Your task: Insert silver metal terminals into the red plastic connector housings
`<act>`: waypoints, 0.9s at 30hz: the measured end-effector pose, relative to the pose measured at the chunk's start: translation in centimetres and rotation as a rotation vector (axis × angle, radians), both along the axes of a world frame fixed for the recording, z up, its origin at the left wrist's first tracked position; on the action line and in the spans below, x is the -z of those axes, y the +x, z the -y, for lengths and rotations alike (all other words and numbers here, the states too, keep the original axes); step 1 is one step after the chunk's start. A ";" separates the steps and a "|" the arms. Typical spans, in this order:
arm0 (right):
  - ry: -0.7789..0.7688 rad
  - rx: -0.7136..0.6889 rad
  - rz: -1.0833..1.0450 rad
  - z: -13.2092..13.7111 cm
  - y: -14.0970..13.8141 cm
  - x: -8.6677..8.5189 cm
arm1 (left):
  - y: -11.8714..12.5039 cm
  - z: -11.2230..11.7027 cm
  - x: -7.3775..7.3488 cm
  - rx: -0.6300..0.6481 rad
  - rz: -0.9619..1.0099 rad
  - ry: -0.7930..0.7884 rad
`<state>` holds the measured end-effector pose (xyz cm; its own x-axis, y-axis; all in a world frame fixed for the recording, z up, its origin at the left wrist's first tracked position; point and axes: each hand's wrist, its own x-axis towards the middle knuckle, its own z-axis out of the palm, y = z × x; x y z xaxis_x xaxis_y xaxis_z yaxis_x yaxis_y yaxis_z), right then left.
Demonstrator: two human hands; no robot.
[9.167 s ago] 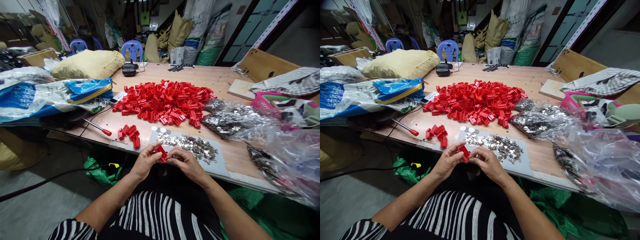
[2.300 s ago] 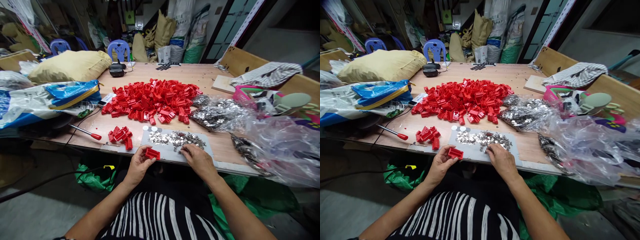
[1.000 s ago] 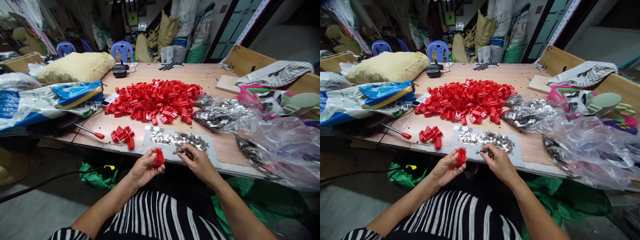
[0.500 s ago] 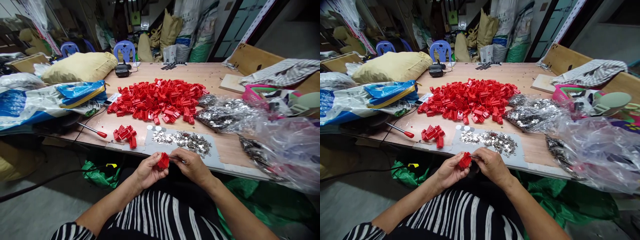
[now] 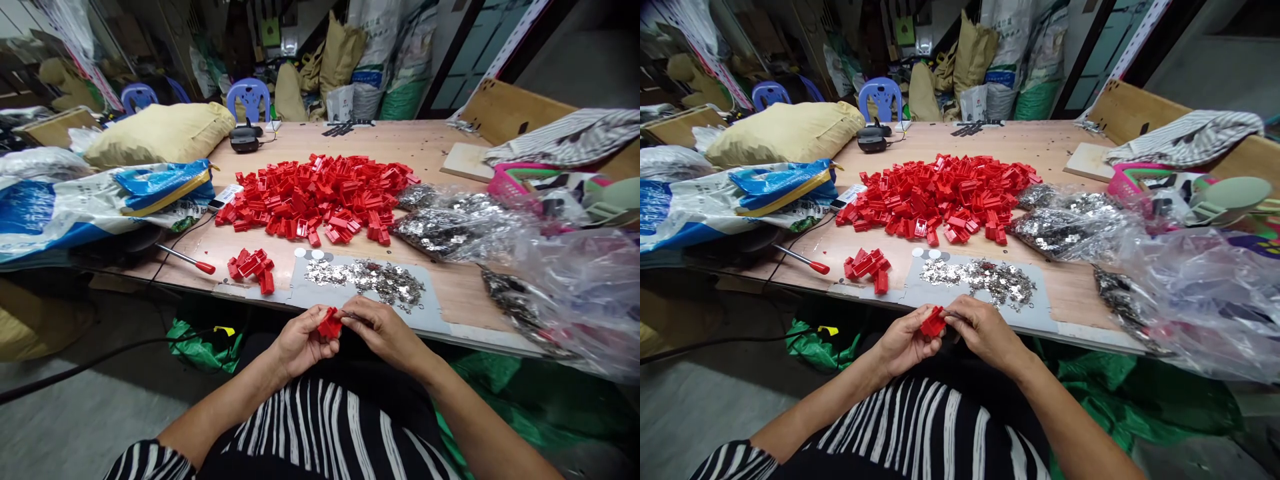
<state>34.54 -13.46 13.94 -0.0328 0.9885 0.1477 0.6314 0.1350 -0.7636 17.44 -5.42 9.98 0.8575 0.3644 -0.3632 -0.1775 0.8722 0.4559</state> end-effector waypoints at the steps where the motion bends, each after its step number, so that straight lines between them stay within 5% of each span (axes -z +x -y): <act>1: -0.020 0.016 -0.040 0.0 0.2 -0.1 | 0.0 0.0 0.0 0.000 0.001 0.006; 6: -0.100 0.157 -0.129 0.0 0.7 0.3 | 0.0 0.0 -0.5 -0.006 0.006 0.065; 22: -0.154 0.083 -0.274 -0.7 1.0 2.5 | 1.1 -0.5 -0.6 0.107 -0.080 0.158; 27: -0.166 0.153 -0.289 -0.4 1.2 2.2 | 0.7 -0.8 -0.7 0.058 -0.205 0.506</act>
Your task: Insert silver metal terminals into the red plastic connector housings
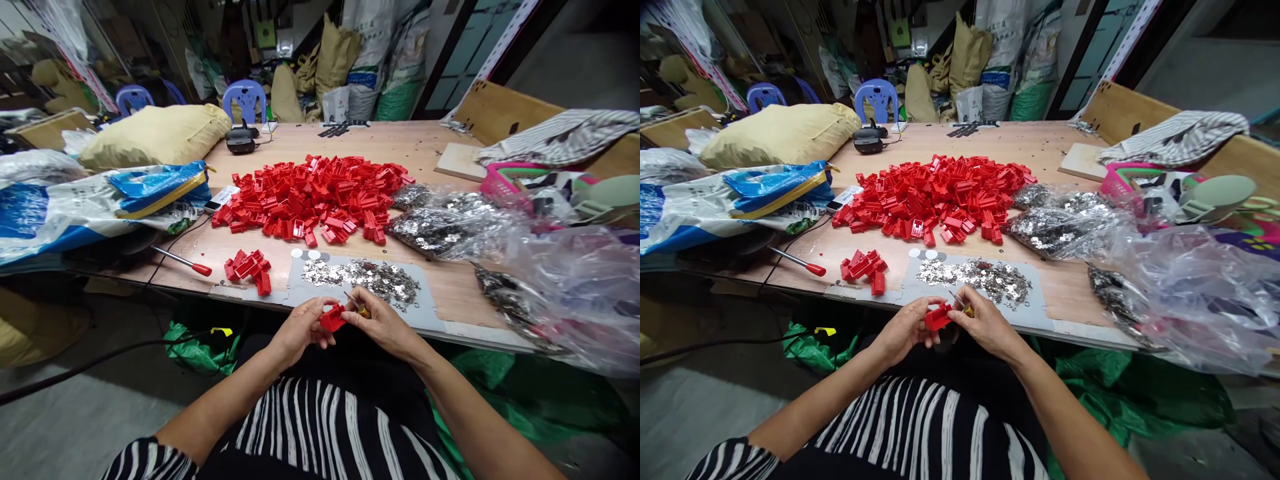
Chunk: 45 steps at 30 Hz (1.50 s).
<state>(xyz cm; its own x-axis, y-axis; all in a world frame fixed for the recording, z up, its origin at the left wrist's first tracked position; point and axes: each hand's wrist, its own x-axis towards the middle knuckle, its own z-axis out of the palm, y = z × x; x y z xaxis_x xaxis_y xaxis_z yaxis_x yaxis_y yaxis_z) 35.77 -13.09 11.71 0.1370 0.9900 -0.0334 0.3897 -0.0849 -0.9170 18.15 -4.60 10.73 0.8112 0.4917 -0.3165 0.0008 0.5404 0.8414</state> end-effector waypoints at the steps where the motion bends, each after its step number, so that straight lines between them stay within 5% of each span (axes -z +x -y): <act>1: 0.002 0.017 0.001 0.1 0.0 0.0 | -0.2 0.0 0.1 -0.034 -0.014 0.156; 6: 0.002 0.084 -0.030 0.4 -0.8 0.8 | -0.9 0.5 0.6 -0.153 -0.010 1.022; 10: -0.046 0.104 -0.177 0.5 -1.4 1.2 | -1.0 0.8 0.6 -0.185 0.005 1.235; 22: -0.226 -0.061 -0.556 1.5 -1.5 -0.2 | -1.9 0.6 0.2 -0.111 0.154 1.148; 28: -0.273 -0.102 -0.598 1.1 -1.7 -0.6 | -2.3 0.1 0.7 -0.117 0.129 0.804; 31: -0.212 -0.080 -0.365 0.1 -1.0 -0.9 | -2.1 0.0 1.3 -0.148 0.065 0.496; 34: -0.129 0.106 0.220 -1.3 0.6 -1.0 | -1.9 -0.2 1.6 -0.208 0.028 0.324; 38: -0.155 0.235 0.888 -3.3 2.2 -1.0 | -2.0 -0.6 1.8 -0.289 -0.008 0.387; 45: -0.201 0.118 1.123 -5.2 2.3 -0.8 | -2.3 -1.1 2.3 -0.346 -0.071 0.646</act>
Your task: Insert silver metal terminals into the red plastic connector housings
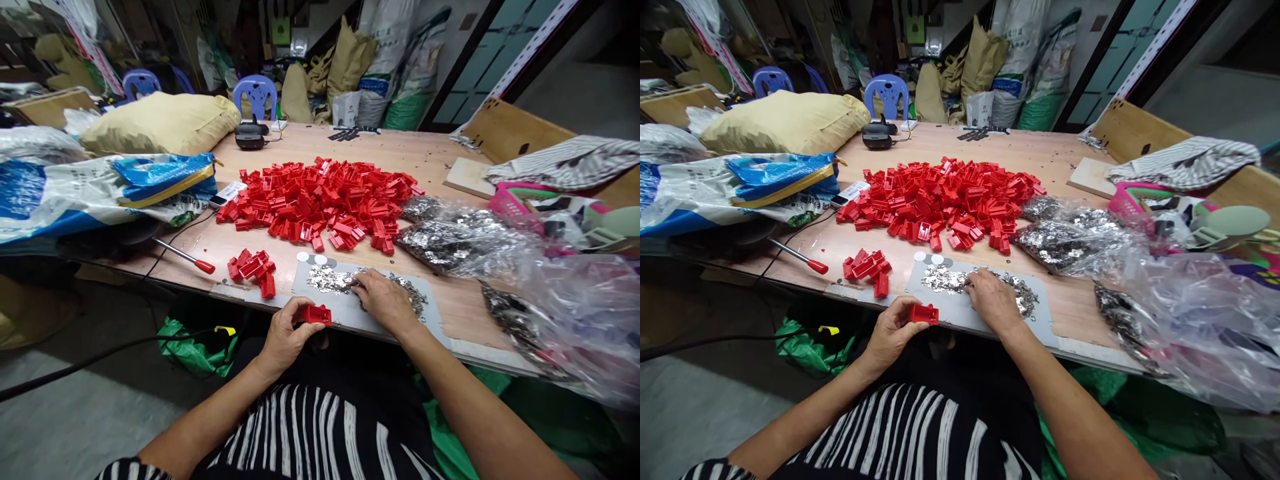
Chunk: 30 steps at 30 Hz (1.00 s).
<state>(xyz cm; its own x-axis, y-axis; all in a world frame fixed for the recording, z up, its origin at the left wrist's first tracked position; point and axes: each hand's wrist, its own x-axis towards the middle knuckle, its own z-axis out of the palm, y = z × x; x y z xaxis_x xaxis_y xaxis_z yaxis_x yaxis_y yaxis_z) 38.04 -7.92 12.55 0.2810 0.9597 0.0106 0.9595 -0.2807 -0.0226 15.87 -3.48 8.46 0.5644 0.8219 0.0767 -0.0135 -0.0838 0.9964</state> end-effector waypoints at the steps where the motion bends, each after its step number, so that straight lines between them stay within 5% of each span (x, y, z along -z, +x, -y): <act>1: -0.005 -0.007 -0.002 -0.1 0.0 0.0 | 0.0 0.0 0.0 0.005 -0.008 0.022; 22: -0.099 -0.015 -0.097 -0.6 0.4 -1.1 | 0.2 0.2 0.2 0.008 0.023 -0.052; 30: 0.160 -0.014 -0.354 -0.1 1.4 -0.4 | 0.3 0.2 -0.1 0.019 0.067 -0.158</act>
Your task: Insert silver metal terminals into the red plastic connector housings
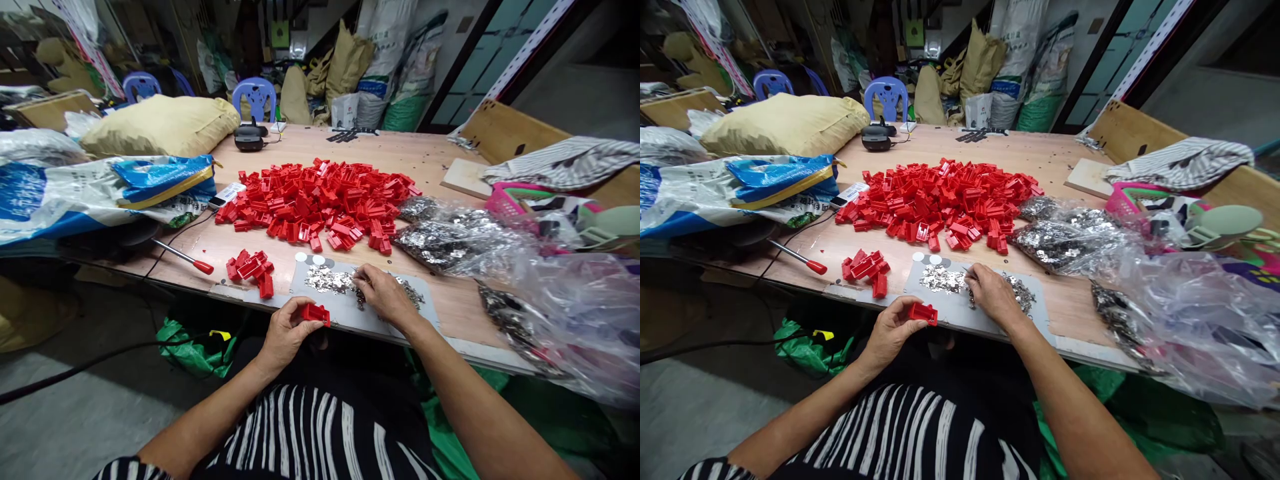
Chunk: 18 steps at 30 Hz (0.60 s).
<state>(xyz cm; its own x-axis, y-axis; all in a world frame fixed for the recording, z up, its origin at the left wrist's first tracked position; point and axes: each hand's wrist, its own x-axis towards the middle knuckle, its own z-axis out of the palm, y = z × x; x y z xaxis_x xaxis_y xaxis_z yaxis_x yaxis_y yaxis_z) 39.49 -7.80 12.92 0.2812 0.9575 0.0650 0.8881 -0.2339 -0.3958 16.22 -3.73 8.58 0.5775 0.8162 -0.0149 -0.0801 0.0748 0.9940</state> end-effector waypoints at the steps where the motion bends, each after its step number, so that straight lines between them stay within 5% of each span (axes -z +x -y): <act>1: 0.020 0.015 -0.033 0.1 0.2 0.1 | 0.1 0.0 -0.1 0.006 0.014 -0.031; 9: 0.076 -0.061 -0.220 1.3 0.4 -0.3 | 1.2 -0.3 -1.2 0.005 0.170 -0.287; 12: 0.082 -0.047 -0.248 2.0 -0.8 -0.6 | 1.5 -0.3 -1.8 0.019 0.233 -0.381; 18: 0.163 -0.131 -0.638 2.9 -4.4 -1.1 | 1.6 0.0 -2.4 0.057 0.266 -0.430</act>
